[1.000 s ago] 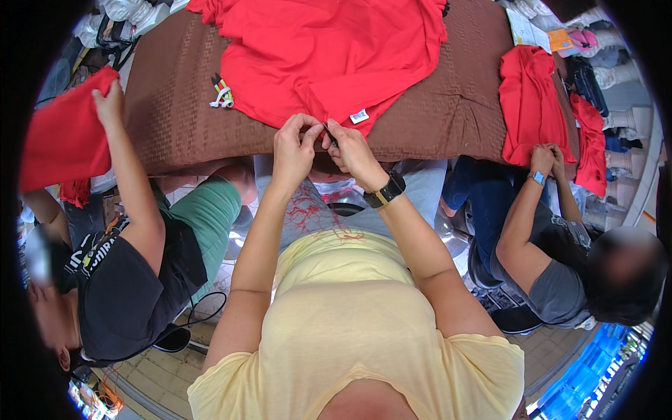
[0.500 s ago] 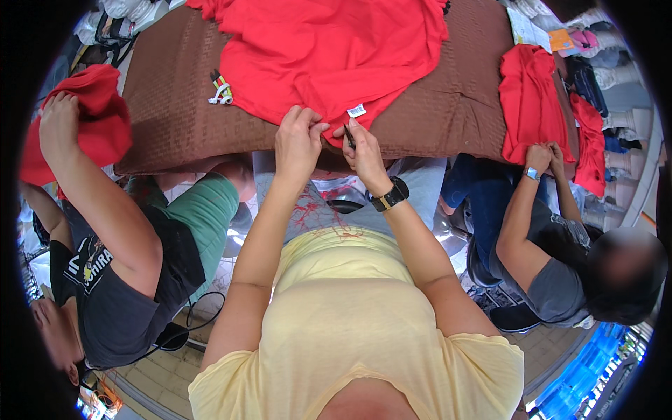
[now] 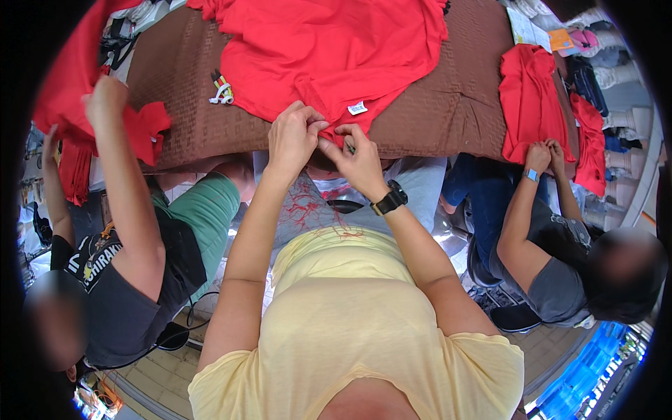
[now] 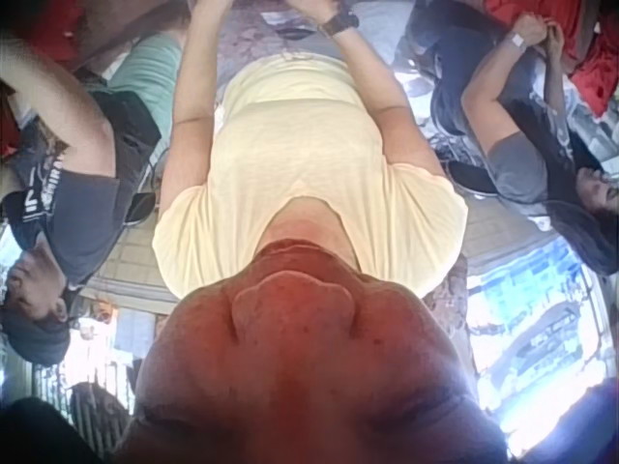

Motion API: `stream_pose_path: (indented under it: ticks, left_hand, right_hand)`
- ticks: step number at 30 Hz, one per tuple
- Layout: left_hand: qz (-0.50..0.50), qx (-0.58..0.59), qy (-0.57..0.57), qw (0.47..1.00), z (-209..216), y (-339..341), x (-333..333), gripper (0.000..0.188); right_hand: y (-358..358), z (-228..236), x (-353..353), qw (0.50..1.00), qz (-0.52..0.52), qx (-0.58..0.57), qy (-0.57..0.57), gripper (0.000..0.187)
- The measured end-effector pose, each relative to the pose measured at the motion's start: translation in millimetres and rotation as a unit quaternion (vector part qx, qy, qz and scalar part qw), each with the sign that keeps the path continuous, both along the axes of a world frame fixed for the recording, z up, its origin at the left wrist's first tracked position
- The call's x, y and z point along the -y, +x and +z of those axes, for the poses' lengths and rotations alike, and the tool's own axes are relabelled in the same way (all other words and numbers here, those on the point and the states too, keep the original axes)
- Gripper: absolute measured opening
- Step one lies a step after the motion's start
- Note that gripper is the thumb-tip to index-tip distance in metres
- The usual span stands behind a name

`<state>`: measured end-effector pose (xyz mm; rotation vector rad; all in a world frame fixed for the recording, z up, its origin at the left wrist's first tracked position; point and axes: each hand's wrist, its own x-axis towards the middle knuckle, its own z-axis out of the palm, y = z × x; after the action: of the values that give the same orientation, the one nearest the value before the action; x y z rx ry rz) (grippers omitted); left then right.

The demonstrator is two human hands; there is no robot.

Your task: The person trims loose threads from red garments using small clippers while seated at a production table.

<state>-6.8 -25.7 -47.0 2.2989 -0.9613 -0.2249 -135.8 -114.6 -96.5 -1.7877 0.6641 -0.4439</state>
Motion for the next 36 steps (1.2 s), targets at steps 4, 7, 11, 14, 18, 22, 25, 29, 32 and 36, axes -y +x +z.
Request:
stream_pose_path:
  ticks: [4,7,11,14,18,22,25,29,32,36]
  left_hand:
    - [-0.010,0.000,-0.010,1.000,-0.9,2.5,3.1,0.013]
    - [-0.007,0.013,-0.041,0.999,-13.9,4.3,-1.7,0.013]
    - [0.023,-0.043,-0.111,0.993,-19.3,-0.3,-4.7,0.012]
    - [0.014,-0.057,-0.120,0.991,-12.4,-14.0,-4.8,0.012]
    - [0.007,0.049,-0.081,0.996,-19.7,-19.7,0.9,0.012]
    - [0.026,-0.046,-0.069,0.996,-17.7,-4.0,0.2,0.013]
    - [0.046,-0.055,-0.115,0.991,-23.1,0.9,-2.2,0.015]
    - [0.027,-0.056,-0.142,0.988,-12.4,-22.2,-3.3,0.015]
    - [-0.018,0.078,-0.121,0.990,-23.4,-29.1,-4.5,0.014]
    - [0.008,0.066,-0.160,0.985,-33.9,-19.6,-8.2,0.012]
  right_hand:
    - [-8.8,-7.4,-10.6,0.989,-0.025,0.007,-0.146,0.016]
    - [-16.1,-6.4,-15.7,0.986,-0.031,0.020,-0.165,0.013]
    - [-23.0,-9.7,-13.1,0.988,-0.027,0.021,-0.150,0.013]
    - [-24.0,-13.6,-12.5,0.990,-0.028,0.030,-0.135,0.013]
    - [-23.7,-13.6,-11.5,0.993,-0.018,0.016,-0.118,0.014]
    - [-25.6,-16.0,-8.7,0.994,-0.008,0.004,-0.112,0.014]
    - [-27.3,-11.7,-8.0,0.996,-0.004,-0.003,-0.086,0.015]
    - [-27.3,-14.0,-6.8,0.997,-0.008,-0.012,-0.071,0.015]
    - [-26.5,-13.4,-7.2,0.998,-0.010,-0.012,-0.060,0.015]
    - [-26.4,-13.0,-6.4,0.998,-0.010,-0.002,-0.058,0.015]
